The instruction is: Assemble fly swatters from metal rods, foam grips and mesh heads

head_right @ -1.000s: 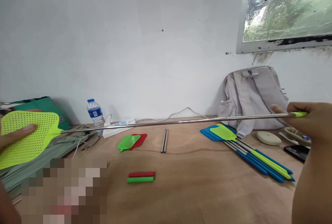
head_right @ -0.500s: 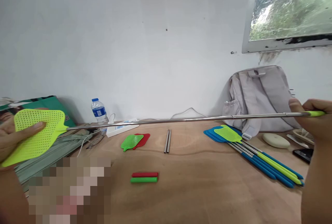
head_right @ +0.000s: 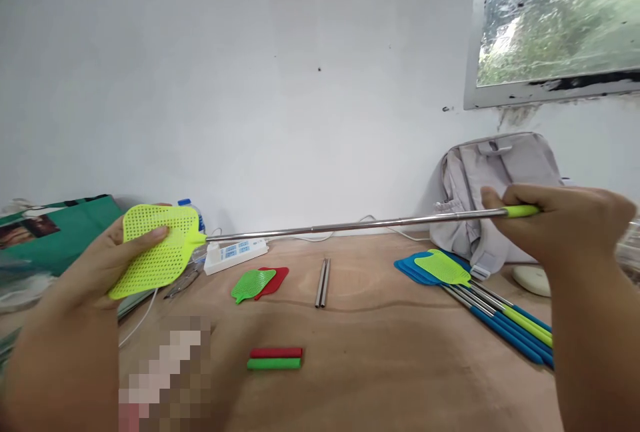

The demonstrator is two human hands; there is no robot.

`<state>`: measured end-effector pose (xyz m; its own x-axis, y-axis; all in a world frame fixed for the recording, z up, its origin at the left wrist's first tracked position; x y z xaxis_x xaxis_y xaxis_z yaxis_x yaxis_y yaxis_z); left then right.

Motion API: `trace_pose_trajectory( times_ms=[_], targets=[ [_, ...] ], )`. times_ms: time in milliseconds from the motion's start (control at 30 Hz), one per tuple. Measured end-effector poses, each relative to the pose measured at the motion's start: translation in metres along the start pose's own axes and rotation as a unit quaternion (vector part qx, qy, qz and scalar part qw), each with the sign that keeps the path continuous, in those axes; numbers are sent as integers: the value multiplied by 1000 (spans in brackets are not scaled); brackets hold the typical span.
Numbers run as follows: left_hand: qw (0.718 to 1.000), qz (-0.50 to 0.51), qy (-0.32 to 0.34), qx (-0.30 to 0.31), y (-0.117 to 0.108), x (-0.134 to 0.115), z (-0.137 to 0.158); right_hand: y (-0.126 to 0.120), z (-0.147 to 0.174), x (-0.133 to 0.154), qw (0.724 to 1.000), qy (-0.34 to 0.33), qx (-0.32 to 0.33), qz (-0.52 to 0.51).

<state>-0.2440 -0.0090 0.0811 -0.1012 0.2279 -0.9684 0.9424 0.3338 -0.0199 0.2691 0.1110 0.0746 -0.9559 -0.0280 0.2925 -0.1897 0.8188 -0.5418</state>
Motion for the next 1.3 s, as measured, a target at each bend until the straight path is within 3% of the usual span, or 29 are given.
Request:
trace_pose_trajectory(
  times_ms=[133, 233, 400, 667, 900, 1000, 1167, 1300],
  targets=[
    [999, 18, 32, -12, 2, -3, 0, -7, 3, 28, 1000, 0, 23, 12],
    [999, 13, 49, -19, 3, -7, 6, -11, 4, 28, 1000, 9, 29, 2],
    [997, 13, 81, -3, 24, -14, 10, -10, 8, 41, 997, -19, 73, 12],
    [996, 16, 86, 10, 38, -11, 7, -11, 3, 33, 991, 28, 123, 37],
    [989, 88, 111, 31, 22, -14, 11, 21, 16, 62, 975, -6, 217, -48],
    [992, 50, 111, 15, 10, -19, 17, 32, 24, 75, 967, -24, 244, -64],
    [996, -45, 75, -36, 4, -21, 21, 24, 24, 69, 982, -8, 183, -36],
    [992, -41, 119, -30, 12, -24, 25, 7, 18, 56, 996, 2, 87, -31]
  ],
)
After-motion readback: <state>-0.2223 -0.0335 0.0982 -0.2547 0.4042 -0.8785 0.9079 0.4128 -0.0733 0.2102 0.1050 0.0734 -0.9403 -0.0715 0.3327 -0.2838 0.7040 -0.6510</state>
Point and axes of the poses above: each hand's wrist, its own z-axis away from the middle knuckle, its own y-axis out of the palm, x = y × z, the point moved 6 cm from there along -z, towards the middle knuckle, and after that the axes turned 15 degrees about x, right-handed, at the moved point
